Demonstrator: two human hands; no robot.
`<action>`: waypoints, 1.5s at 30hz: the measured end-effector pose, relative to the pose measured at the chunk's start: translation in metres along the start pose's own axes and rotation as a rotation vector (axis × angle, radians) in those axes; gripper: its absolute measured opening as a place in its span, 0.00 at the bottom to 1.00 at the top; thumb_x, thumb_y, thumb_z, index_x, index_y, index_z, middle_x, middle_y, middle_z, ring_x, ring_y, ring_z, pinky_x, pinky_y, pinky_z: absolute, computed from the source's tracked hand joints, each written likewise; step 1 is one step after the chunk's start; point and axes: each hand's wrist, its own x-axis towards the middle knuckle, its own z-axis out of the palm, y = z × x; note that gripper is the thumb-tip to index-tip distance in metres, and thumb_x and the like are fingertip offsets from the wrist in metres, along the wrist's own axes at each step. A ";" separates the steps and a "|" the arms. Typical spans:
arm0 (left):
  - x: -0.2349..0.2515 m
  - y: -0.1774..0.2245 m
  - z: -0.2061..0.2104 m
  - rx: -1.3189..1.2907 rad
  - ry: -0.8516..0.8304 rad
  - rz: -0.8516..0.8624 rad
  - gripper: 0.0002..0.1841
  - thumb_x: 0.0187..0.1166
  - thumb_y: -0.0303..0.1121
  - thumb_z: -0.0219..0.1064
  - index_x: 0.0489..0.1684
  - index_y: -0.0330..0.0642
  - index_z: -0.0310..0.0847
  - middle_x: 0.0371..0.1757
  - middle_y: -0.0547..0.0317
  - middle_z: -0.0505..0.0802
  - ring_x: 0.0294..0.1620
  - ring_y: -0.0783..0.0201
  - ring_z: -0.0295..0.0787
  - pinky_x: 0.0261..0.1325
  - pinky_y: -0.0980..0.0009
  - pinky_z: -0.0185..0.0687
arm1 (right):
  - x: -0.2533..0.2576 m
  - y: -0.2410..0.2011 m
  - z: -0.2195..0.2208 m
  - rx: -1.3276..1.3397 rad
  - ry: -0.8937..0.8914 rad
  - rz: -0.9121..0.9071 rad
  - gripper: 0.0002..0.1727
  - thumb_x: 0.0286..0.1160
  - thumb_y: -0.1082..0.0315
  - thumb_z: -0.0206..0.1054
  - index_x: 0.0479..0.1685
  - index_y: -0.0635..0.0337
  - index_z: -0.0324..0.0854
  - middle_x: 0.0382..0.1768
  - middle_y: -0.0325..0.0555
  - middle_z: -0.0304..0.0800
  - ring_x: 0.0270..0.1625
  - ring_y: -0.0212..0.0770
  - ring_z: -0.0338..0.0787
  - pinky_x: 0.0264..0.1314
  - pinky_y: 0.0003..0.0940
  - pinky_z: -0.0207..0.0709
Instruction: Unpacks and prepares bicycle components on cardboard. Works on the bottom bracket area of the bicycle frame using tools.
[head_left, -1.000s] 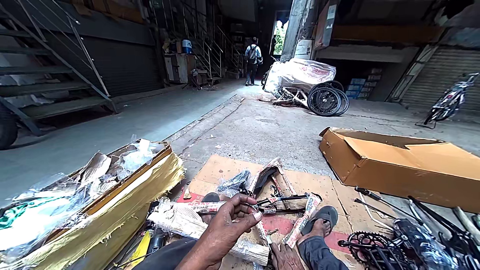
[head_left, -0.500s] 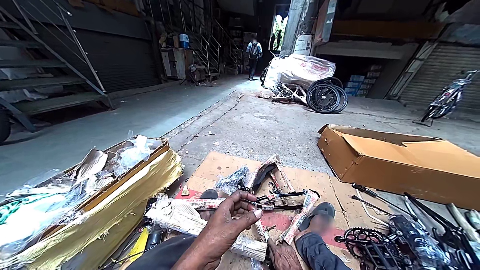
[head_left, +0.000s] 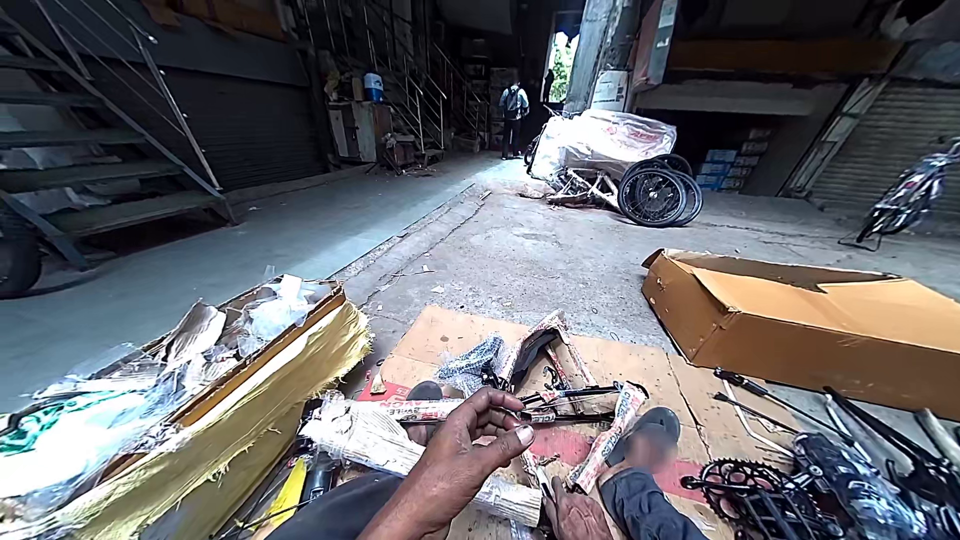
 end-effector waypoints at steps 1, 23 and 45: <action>0.000 0.000 -0.002 -0.002 0.006 0.000 0.22 0.77 0.38 0.75 0.66 0.40 0.80 0.51 0.49 0.90 0.52 0.53 0.90 0.56 0.59 0.90 | -0.003 0.001 0.002 -0.031 0.027 -0.075 0.30 0.89 0.48 0.46 0.81 0.56 0.72 0.60 0.64 0.88 0.67 0.64 0.87 0.67 0.61 0.77; 0.000 0.003 -0.004 -0.008 -0.003 0.017 0.22 0.76 0.40 0.76 0.65 0.41 0.81 0.52 0.48 0.90 0.53 0.53 0.90 0.57 0.59 0.89 | 0.002 0.006 0.012 -0.112 0.103 -0.204 0.27 0.92 0.54 0.44 0.80 0.55 0.73 0.56 0.65 0.89 0.64 0.65 0.88 0.70 0.60 0.76; -0.002 -0.001 -0.001 0.000 -0.007 0.005 0.22 0.76 0.41 0.76 0.65 0.41 0.81 0.53 0.48 0.90 0.54 0.52 0.90 0.58 0.59 0.89 | 0.003 -0.003 0.007 -0.031 0.005 -0.040 0.25 0.88 0.53 0.44 0.75 0.47 0.76 0.43 0.59 0.94 0.51 0.62 0.95 0.52 0.61 0.83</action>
